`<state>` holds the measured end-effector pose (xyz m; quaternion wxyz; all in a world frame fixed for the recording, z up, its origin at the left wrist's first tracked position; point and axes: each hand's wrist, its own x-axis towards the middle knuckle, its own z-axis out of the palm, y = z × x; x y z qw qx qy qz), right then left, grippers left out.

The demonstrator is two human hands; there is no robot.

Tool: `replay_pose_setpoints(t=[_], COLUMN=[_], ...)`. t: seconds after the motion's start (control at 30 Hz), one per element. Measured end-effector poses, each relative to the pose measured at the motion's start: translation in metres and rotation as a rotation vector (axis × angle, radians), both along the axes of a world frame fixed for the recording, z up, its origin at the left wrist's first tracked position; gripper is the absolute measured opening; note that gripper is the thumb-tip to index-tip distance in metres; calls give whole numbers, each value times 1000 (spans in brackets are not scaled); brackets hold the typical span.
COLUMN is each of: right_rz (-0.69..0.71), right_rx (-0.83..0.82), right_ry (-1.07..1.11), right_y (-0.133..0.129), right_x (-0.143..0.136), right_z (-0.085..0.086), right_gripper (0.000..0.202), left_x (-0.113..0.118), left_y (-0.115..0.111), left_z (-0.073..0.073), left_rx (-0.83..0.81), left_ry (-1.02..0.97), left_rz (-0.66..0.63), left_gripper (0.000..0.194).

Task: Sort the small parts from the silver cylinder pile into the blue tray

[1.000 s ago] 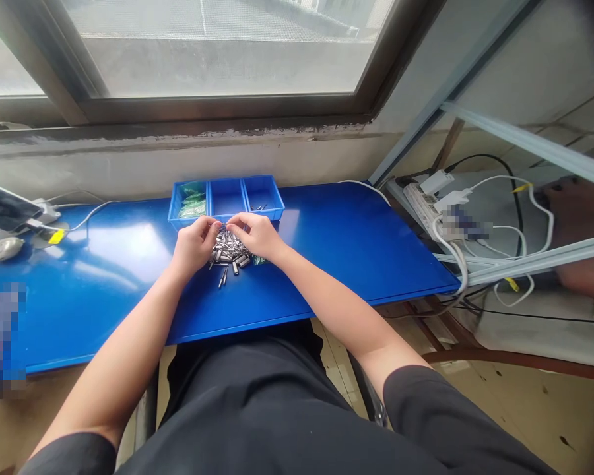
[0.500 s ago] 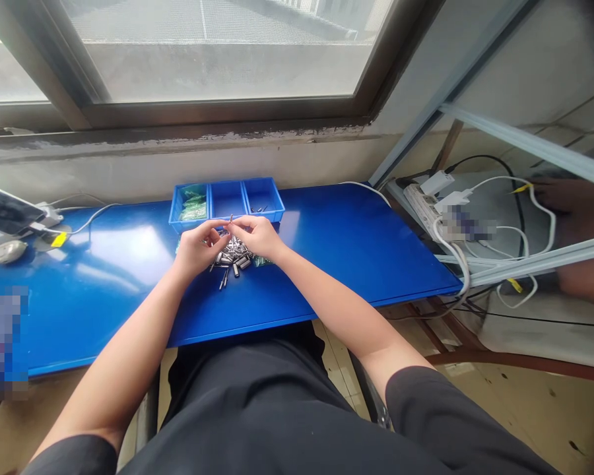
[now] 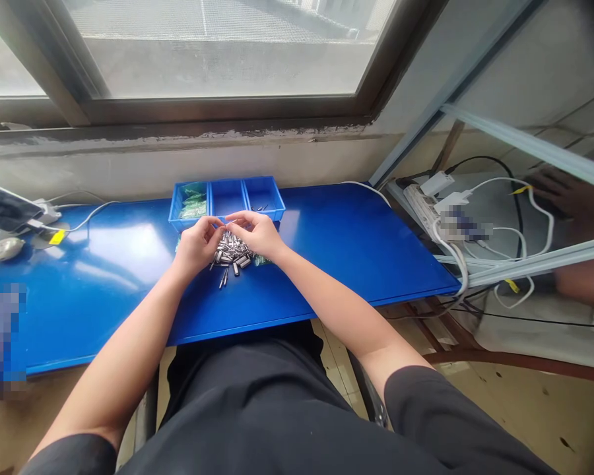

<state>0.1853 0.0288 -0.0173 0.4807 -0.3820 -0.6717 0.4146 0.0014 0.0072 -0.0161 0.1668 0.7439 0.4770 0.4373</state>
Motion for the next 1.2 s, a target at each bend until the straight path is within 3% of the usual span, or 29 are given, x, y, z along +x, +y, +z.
replay_pose_setpoints(t=[0.47,0.73,1.0,1.2], right_rz=[7,19,35,34], right_rx=[-37,-128,-91,-98], right_ry=[66,146,86,108], right_y=[2,7,6,8], right_x=[-1,1,0,1], right_z=[-1,-3,-5,-6], right_gripper=[26,30,29,30], left_x=[-5,0,-2,-1], left_y=[0,-2,-1,-2], left_z=[1,2,2,4], left_rx=[-21,7,17,14], left_ry=[35,-14,-3,-25], left_rz=[82,37,67,39], left_gripper=[23,15,23,16])
